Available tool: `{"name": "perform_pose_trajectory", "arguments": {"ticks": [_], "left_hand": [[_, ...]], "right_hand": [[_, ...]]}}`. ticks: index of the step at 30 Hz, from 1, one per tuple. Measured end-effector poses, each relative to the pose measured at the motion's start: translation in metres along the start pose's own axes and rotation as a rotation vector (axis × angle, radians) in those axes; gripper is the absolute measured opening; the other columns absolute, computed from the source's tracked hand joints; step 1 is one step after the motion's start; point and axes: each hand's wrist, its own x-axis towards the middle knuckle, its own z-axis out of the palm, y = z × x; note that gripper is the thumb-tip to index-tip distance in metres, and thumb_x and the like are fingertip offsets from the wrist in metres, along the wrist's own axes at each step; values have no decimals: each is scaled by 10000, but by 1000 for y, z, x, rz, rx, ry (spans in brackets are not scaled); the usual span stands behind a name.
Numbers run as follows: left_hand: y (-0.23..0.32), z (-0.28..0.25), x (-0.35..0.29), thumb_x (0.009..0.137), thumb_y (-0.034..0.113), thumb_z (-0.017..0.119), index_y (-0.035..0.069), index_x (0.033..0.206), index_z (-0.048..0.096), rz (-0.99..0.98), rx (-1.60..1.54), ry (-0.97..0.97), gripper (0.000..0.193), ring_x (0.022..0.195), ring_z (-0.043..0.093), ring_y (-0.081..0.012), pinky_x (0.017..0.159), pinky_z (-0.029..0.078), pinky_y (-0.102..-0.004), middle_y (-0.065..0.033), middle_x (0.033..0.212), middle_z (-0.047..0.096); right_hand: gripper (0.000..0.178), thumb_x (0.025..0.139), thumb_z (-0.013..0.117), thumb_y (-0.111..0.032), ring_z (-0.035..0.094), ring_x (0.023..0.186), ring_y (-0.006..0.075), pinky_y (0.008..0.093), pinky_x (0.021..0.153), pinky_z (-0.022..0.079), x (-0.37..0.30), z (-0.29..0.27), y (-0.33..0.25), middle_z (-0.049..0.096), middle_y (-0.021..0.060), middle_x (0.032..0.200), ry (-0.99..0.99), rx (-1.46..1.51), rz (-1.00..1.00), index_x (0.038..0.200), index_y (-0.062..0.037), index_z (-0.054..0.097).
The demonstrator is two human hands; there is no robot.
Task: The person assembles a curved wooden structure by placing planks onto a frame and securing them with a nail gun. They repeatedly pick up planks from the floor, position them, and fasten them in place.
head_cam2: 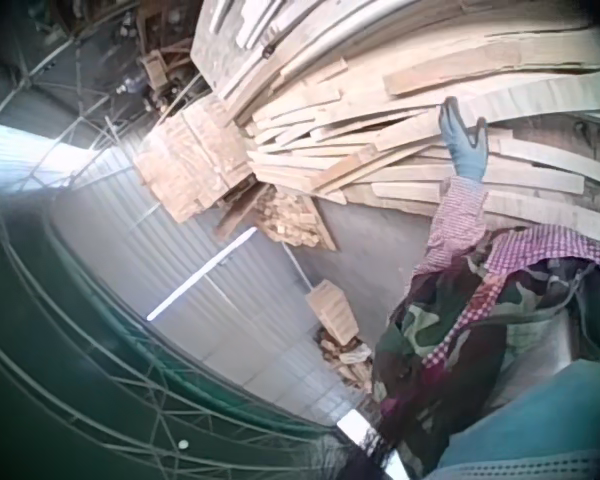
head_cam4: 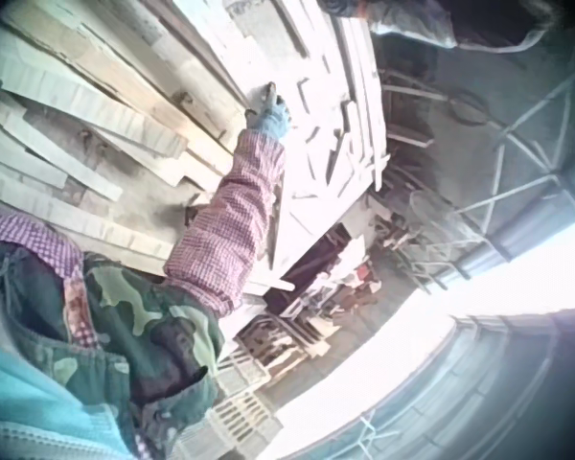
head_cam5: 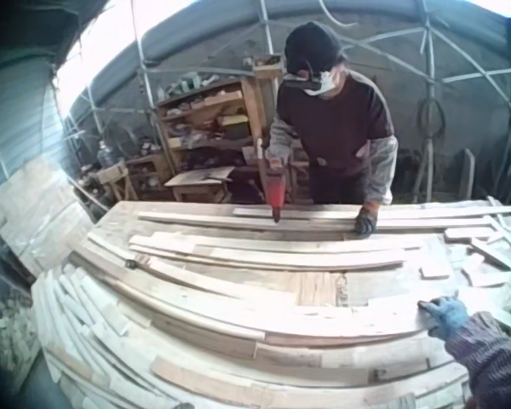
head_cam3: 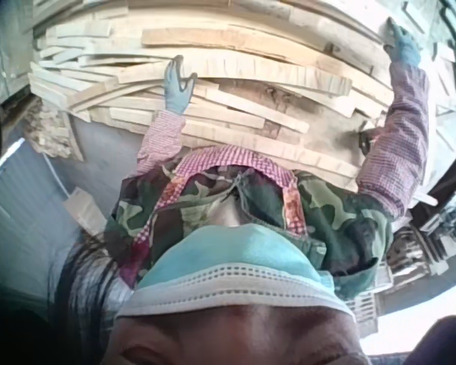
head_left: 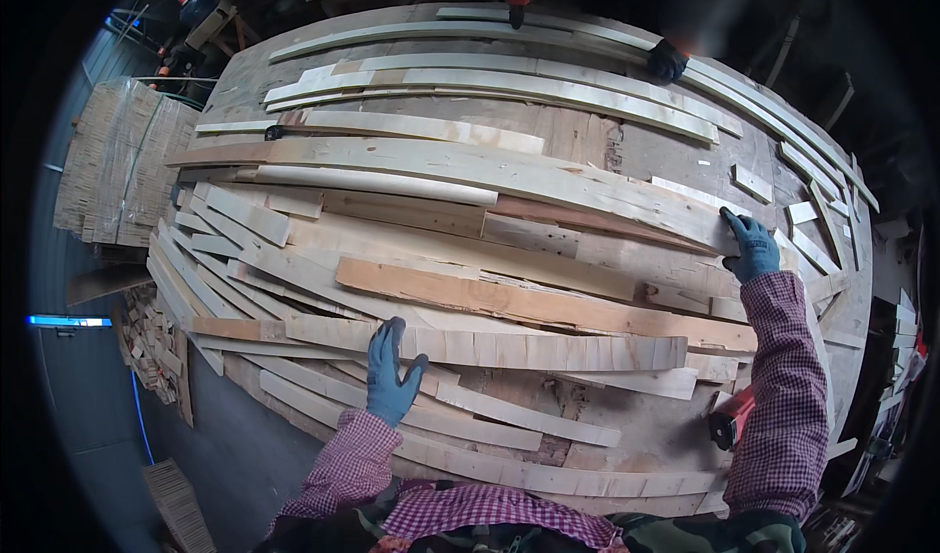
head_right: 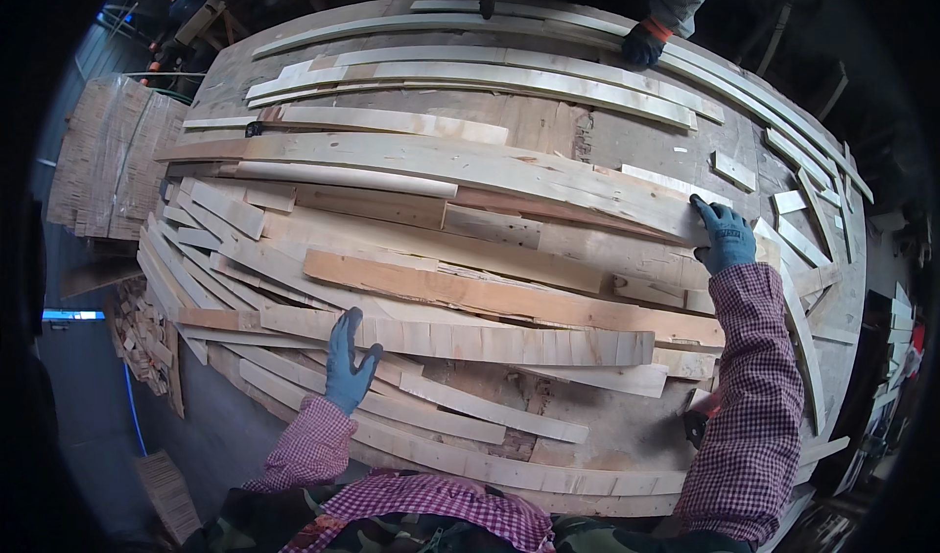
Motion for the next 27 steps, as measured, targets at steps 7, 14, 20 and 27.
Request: {"name": "perform_pose_trajectory", "arguments": {"ticks": [7, 14, 20, 27], "left_hand": [[25, 13, -49, 803, 79, 656, 27, 1356, 369, -23, 116, -60, 625, 1283, 329, -346, 1072, 285, -417, -167, 1380, 359], [19, 9, -50, 807, 70, 650, 40, 1328, 408, -59, 70, -15, 575, 1273, 348, -342, 1058, 308, -406, -165, 1363, 373], [8, 12, -74, 814, 15, 637, 20, 1308, 427, -109, -35, 49, 537, 1271, 387, -284, 1050, 332, -351, -151, 1357, 395], [-3, 13, -108, 838, 45, 640, 1, 1349, 338, -299, -442, 124, 595, 1255, 418, -215, 1046, 342, -294, -130, 1336, 426]], "right_hand": [[875, 701, 755, -153, 404, 1265, 261, 507, 1033, 330, 72, 16, -37, 423, 72, 1363, -46, -117, 57, 1421, -299, 280], [986, 738, 717, -234, 147, 1399, 354, 541, 1107, 179, 63, 54, -64, 114, 110, 1535, -112, -48, 205, 1472, -325, 65], [870, 725, 726, -356, 263, 1350, 337, 481, 1105, 209, -55, 85, -107, 296, 136, 1464, 210, 425, -300, 1447, -204, 264], [1158, 513, 847, -434, 99, 1405, 366, 531, 1122, 114, -141, 82, -192, 132, 155, 1521, -136, 69, -320, 1460, -224, 214]]}}
